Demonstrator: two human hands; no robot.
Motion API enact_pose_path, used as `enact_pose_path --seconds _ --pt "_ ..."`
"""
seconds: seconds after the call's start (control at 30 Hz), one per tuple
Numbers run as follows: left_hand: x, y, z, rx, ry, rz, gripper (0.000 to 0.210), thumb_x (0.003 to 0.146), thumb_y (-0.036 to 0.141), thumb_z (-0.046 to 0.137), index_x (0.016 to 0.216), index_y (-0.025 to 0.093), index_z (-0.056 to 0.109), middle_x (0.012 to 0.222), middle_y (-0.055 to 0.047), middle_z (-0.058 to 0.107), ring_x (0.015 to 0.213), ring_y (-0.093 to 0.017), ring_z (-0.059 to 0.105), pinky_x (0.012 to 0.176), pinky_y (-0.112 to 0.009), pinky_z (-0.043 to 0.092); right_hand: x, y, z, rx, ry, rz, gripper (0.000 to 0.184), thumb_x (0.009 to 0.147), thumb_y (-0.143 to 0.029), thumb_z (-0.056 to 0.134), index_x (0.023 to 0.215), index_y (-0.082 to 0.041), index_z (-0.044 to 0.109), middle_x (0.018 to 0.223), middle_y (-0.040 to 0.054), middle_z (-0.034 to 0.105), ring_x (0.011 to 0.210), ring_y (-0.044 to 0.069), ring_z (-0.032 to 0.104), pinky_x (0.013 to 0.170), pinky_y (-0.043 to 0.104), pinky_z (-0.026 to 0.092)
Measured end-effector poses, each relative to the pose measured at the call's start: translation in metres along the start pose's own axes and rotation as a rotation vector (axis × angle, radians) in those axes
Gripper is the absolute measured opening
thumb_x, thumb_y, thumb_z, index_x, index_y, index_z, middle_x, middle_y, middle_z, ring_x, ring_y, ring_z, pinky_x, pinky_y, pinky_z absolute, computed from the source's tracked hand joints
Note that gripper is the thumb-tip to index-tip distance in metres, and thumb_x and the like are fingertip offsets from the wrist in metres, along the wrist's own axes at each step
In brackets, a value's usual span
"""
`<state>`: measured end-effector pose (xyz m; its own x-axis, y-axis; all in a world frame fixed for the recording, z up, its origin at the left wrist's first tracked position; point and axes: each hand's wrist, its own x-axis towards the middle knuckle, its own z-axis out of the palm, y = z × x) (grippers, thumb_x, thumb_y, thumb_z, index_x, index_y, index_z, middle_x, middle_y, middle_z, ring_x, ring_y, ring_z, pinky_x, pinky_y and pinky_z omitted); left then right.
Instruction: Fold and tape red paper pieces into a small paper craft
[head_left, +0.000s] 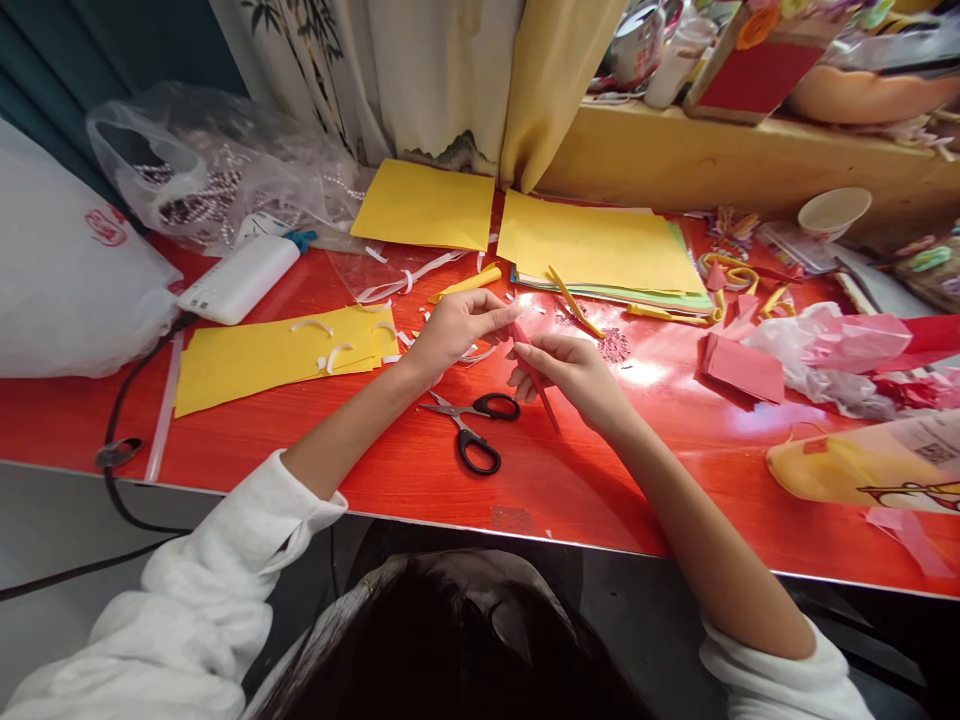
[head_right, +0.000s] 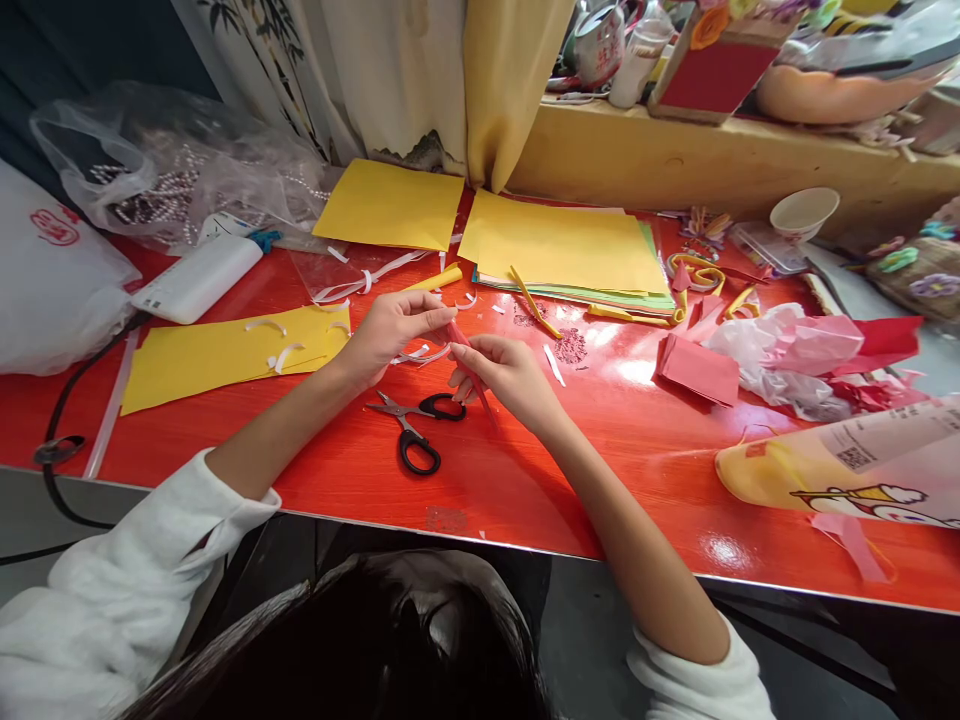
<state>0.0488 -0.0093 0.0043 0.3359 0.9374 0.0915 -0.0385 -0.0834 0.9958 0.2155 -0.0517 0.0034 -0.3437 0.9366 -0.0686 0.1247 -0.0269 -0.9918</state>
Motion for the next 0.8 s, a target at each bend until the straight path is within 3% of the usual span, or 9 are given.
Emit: enact_pose_path --seconds 0.23,0.4,0.6,0.73,0.8 --pt "-0.0002 -0.0014 -0.0027 0.002 0.049 0.031 0.027 0.071 0.036 0.070 0.069 0.011 0.063 0.070 -0.004 0.064 0.067 -0.011 0.059 0.068 -0.024 0.048 0.0005 0.0006 0.0005 0.018 -0.012 0.043 0.032 0.078 -0.045 0.064 0.083 -0.013 0.063 0.071 0.0053 0.069 0.057 0.012 0.064 0.053 0.024 0.054" --pt "0.0003 -0.0009 -0.0015 -0.004 0.022 0.000 0.030 0.072 0.041 0.068 0.071 0.011 0.062 0.071 -0.003 0.063 0.066 -0.011 0.058 0.068 -0.024 0.047 0.0008 0.0016 0.0000 0.077 -0.011 0.068 0.031 0.077 -0.043 0.066 0.082 -0.013 0.063 0.070 0.0046 0.068 0.056 0.012 0.064 0.052 0.023 0.052" --pt "-0.0013 0.0018 0.0010 0.026 -0.023 0.076 0.033 0.072 0.045 0.068 0.069 0.014 0.057 0.065 0.001 0.054 0.057 -0.006 0.048 0.056 -0.020 0.039 0.0013 0.0012 -0.0027 0.314 -0.137 0.197 0.034 0.080 -0.046 0.062 0.089 -0.014 0.063 0.062 0.0023 0.065 0.050 0.009 0.060 0.048 0.021 0.049" --pt "-0.0007 -0.0006 -0.0015 0.095 0.065 0.056 0.040 0.071 0.051 0.067 0.065 0.015 0.051 0.056 0.004 0.047 0.050 -0.005 0.042 0.048 -0.021 0.031 0.0006 -0.0017 -0.0004 0.211 -0.042 0.141 0.038 0.081 -0.050 0.058 0.093 -0.015 0.063 0.077 0.0064 0.069 0.059 0.011 0.064 0.055 0.023 0.054" --pt "0.0000 -0.0021 -0.0020 0.125 0.070 0.040 0.043 0.071 0.055 0.065 0.064 0.016 0.049 0.054 0.004 0.045 0.048 -0.005 0.039 0.046 -0.021 0.029 -0.0001 -0.0022 0.0010 0.153 -0.053 0.117 0.034 0.080 -0.047 0.061 0.090 -0.015 0.063 0.084 0.0079 0.070 0.065 0.012 0.066 0.061 0.024 0.055"
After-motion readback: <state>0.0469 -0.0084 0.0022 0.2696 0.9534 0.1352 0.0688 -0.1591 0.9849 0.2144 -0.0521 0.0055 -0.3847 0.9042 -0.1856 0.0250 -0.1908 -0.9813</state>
